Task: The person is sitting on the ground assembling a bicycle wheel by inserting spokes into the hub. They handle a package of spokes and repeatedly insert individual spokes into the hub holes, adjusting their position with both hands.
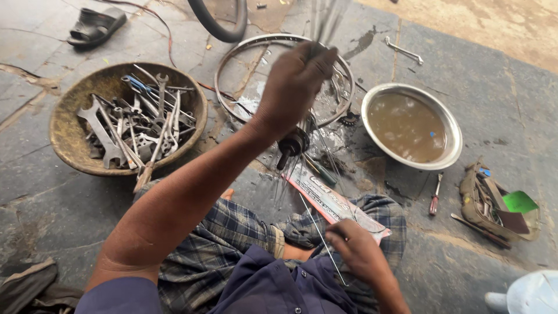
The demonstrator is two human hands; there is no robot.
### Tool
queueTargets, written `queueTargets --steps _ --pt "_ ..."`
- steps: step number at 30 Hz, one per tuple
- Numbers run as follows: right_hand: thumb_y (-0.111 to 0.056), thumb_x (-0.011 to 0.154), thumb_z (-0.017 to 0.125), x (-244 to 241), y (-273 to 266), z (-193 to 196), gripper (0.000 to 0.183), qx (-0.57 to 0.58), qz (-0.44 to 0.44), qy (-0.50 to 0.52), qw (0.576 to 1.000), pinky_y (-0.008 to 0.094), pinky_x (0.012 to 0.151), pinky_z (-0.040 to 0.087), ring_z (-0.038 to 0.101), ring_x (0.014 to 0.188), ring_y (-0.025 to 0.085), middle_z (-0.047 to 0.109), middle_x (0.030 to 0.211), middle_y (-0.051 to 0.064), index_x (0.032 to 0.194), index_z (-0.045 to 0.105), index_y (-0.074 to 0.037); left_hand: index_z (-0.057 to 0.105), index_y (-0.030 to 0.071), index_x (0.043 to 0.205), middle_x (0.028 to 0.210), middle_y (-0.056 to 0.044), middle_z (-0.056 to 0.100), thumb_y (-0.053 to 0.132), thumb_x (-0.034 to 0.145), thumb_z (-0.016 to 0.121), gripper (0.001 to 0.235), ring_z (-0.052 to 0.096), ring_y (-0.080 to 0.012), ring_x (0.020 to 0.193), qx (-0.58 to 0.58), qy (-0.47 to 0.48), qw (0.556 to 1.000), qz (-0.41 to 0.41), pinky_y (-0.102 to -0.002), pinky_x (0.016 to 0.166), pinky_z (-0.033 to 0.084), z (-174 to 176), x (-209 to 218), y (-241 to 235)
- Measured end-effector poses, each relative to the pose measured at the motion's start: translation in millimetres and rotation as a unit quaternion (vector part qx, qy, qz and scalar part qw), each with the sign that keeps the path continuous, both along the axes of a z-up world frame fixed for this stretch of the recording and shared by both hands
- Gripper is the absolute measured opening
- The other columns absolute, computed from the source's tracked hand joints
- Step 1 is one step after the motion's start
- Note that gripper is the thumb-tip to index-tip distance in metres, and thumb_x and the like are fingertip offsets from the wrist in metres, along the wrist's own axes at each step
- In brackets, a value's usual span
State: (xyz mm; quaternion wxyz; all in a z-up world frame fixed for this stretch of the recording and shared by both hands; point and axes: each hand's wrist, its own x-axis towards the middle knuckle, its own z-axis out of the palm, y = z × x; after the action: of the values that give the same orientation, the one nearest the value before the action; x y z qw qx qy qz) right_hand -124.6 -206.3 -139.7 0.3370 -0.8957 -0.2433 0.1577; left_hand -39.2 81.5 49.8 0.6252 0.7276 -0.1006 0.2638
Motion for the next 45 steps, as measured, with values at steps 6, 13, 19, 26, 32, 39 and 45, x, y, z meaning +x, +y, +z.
queueTargets --steps 6,13,19,26,32,39,45 --pt "-0.028 0.083 0.072 -27.8 2.3 -75.9 0.032 -0.104 0.043 -0.22 0.969 0.044 0.083 0.052 0.066 0.095 0.033 0.067 0.095 0.014 0.106 0.064 -0.008 0.064 0.008 0.09 0.072 0.003 0.052 0.042 0.107 0.055 0.039 0.046 -0.005 0.061 -0.189 0.044 0.978 -0.082 -0.023 0.053 0.04 -11.7 8.5 11.4" --pt "-0.013 0.088 0.066 2.9 -8.0 -107.2 0.043 0.058 -0.081 0.011 0.995 0.038 0.07 0.054 0.064 0.079 0.025 0.066 0.087 0.011 0.13 0.061 -0.006 0.062 0.01 0.092 0.079 0.001 0.057 0.04 0.105 0.058 0.033 0.052 -0.0071 0.067 -0.245 0.064 0.966 -0.045 -0.023 0.058 0.047 -23.1 7.8 24.7" --pt "-0.002 0.087 0.061 18.4 -44.1 -97.2 0.047 0.32 -0.258 0.268 0.871 0.028 0.052 0.048 0.053 0.058 0.012 0.061 0.079 0.008 0.134 0.062 -0.003 0.06 0.011 0.09 0.081 0.0 0.058 0.039 0.101 0.063 0.031 0.055 -0.0105 0.067 -0.354 0.073 0.932 -0.037 -0.027 0.057 0.05 -32.1 2.1 45.1" --pt "-0.002 0.09 0.057 19.6 -78.0 -39.5 0.032 0.637 -0.308 0.294 0.643 0.029 0.065 0.057 0.067 0.07 0.014 0.07 0.091 0.009 0.12 0.065 -0.003 0.058 0.01 0.09 0.082 -0.002 0.056 0.04 0.103 0.063 0.033 0.055 -0.0116 0.067 -0.373 0.065 0.925 -0.037 -0.028 0.057 0.05 -44.2 -0.6 50.9" --pt "-0.004 0.103 0.063 9.7 -74.5 -1.7 0.023 0.465 -0.287 -0.104 0.831 0.034 0.092 0.057 0.07 0.103 0.023 0.07 0.113 0.016 0.125 0.063 0.005 0.058 0.011 0.089 0.08 -0.002 0.056 0.043 0.101 0.062 0.034 0.055 -0.0115 0.065 -0.367 0.086 0.926 -0.018 -0.027 0.056 0.05 -47.9 -2.4 48.9" --pt "-0.034 0.117 0.066 -3.1 -69.1 24.3 0.041 0.543 -0.23 -0.246 0.769 0.027 0.073 0.056 0.067 0.074 0.02 0.069 0.092 0.016 0.11 0.068 0.006 0.058 0.012 0.088 0.078 -0.001 0.056 0.044 0.099 0.062 0.033 0.056 -0.0113 0.063 -0.352 0.102 0.93 -0.005 -0.027 0.053 0.049 -45.6 -4.4 43.8" --pt "-0.041 0.108 0.061 -28.0 -18.3 44.6 0.041 0.58 -0.063 -0.327 0.743 0.028 0.065 0.063 0.072 0.074 0.022 0.071 0.093 0.017 0.112 0.065 -0.001 0.059 0.012 0.089 0.08 0.0 0.056 0.045 0.099 0.064 0.035 0.055 -0.0097 0.068 -0.349 0.09 0.933 -0.012 -0.025 0.058 0.05 -45.1 -4.2 33.5"
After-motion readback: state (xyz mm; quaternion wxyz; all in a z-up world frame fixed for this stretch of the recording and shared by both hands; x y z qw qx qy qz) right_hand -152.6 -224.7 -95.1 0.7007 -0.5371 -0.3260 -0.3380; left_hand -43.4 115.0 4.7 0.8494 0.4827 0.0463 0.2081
